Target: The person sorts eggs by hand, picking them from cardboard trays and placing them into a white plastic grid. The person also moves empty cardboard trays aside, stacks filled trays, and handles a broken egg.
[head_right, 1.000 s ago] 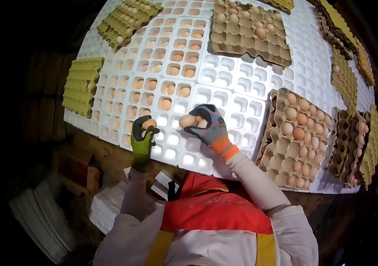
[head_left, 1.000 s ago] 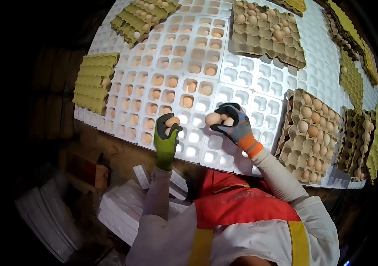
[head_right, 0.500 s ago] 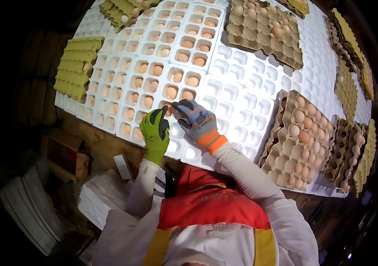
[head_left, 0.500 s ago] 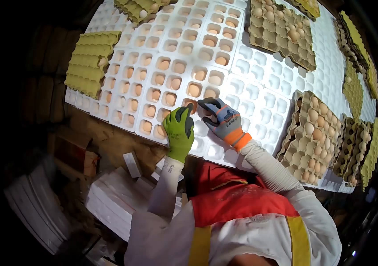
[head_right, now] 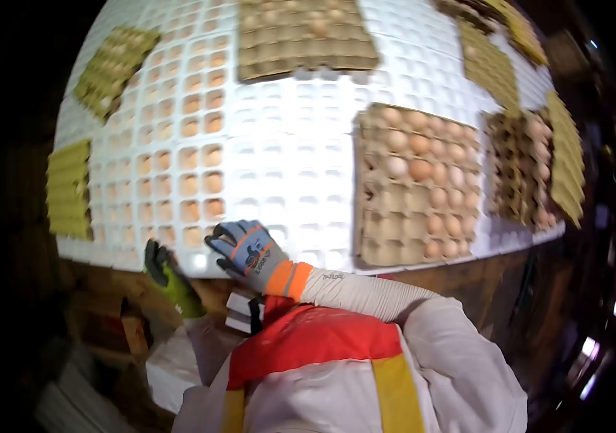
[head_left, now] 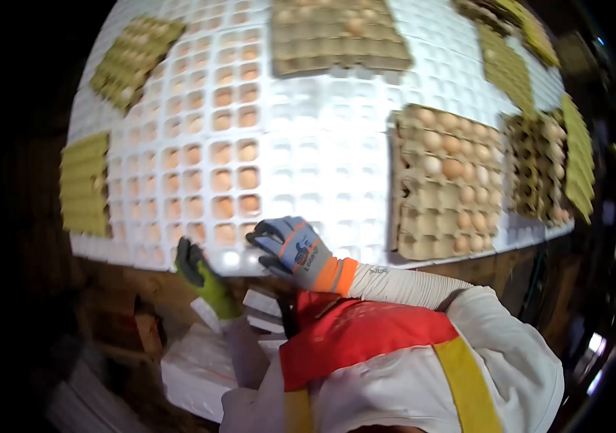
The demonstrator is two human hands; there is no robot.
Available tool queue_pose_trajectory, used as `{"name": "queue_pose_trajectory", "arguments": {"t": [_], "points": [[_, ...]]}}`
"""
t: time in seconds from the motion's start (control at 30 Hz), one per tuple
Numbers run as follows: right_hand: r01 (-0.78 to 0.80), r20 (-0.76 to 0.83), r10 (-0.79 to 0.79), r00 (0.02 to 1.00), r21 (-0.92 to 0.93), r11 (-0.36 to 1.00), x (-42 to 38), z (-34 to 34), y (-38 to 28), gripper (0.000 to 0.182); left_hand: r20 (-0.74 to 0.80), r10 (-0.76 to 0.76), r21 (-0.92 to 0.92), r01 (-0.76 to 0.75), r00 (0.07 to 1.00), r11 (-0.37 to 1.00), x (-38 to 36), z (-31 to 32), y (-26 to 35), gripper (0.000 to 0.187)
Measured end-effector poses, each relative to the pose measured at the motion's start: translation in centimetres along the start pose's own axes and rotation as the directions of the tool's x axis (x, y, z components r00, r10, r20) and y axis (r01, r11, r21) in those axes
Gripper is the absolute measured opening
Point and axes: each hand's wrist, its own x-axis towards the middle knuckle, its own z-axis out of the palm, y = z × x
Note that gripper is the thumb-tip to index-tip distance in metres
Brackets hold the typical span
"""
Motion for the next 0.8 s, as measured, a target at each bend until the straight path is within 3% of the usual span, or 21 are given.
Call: {"name": "queue_pose_trajectory", "arguments": {"t": [0.03, 0.07, 0.1, 0.17, 0.2, 0.27, 0.3, 0.4, 0.47, 0.53, 0.57, 0.67, 0.7, 0.77, 0.8], "points": [[-0.086, 0.021, 0.084, 0.996, 0.164, 0.983, -1.9, -2.8, 0.3, 0.041, 0.017, -0.117, -0.19, 0.118, 0.993, 0.975, -1.3, 1.9, 4.0, 0.037], [-0.112, 0.004, 0.114, 0.993, 0.233, 0.966, -4.5, -6.0, 1.1, 0.04, 0.04, -0.176, -0.194, 0.181, 0.983, 0.964, -2.2, 3.0, 6.1, 0.038], [0.019, -0.145, -0.001, 0.989, 0.122, 0.992, -7.3, -9.3, 2.2, 0.032, 0.136, -0.043, -0.045, 0.049, 0.99, 0.998, -2.0, 2.4, 2.7, 0.037], [-0.096, -0.178, 0.094, 0.979, -0.002, 0.995, -13.9, -16.4, 3.0, 0.027, 0.314, 0.073, -0.11, -0.04, 0.947, 0.993, -4.0, 5.3, 4.3, 0.035], [-0.237, -0.239, 0.22, 0.946, -0.046, 0.97, -17.8, -19.0, 3.9, 0.026, 0.422, 0.138, -0.109, -0.101, 0.896, 0.989, -5.5, 7.1, 5.9, 0.034], [-0.516, -0.354, 0.457, 0.816, -0.091, 0.852, -25.0, -23.9, 5.2, 0.027, 0.595, 0.204, -0.068, -0.204, 0.778, 0.977, -9.5, 11.7, 11.0, 0.032], [-0.644, -0.405, 0.56, 0.723, -0.105, 0.757, -27.6, -26.0, 5.8, 0.029, 0.697, 0.272, -0.176, -0.21, 0.663, 0.962, -11.6, 13.8, 13.8, 0.033], [-0.578, -0.281, 0.505, 0.816, -0.388, 0.718, -30.7, -28.9, 7.6, 0.037, 0.775, 0.56, -0.338, -0.557, 0.293, 0.759, -18.2, 19.9, 19.4, 0.037], [-0.524, -0.149, 0.536, 0.831, -0.535, 0.663, -30.0, -28.1, 8.5, 0.036, 0.847, 0.522, -0.312, -0.706, 0.095, 0.636, -22.2, 21.9, 21.3, 0.036], [-0.472, -0.124, 0.49, 0.863, -0.547, 0.692, -30.0, -28.0, 9.4, 0.032, 0.913, 0.398, -0.171, -0.798, 0.093, 0.578, -25.4, 22.5, 21.7, 0.041], [-0.478, -0.162, 0.456, 0.875, -0.435, 0.763, -30.4, -28.3, 10.2, 0.032, 0.934, 0.336, -0.086, -0.832, 0.126, 0.549, -26.5, 22.8, 21.8, 0.04], [-0.49, -0.278, 0.461, 0.843, -0.041, 0.871, -32.8, -29.1, 11.5, 0.031, 0.904, 0.379, -0.051, -0.829, 0.199, 0.557, -27.9, 23.4, 22.4, 0.036], [-0.455, -0.266, 0.525, 0.808, 0.284, 0.844, -33.8, -29.8, 11.8, 0.032, 0.902, 0.382, -0.069, -0.807, 0.2, 0.586, -28.4, 23.6, 22.1, 0.036], [-0.352, -0.201, 0.644, 0.738, 0.7, 0.622, -35.6, -31.0, 12.6, 0.035, 0.9, 0.383, -0.098, -0.76, 0.209, 0.643, -29.2, 23.5, 21.2, 0.036], [-0.187, -0.217, 0.672, 0.708, 0.86, 0.474, -35.8, -31.3, 12.7, 0.038, 0.918, 0.361, -0.089, -0.8, 0.166, 0.594, -29.0, 23.4, 21.5, 0.038]]}}
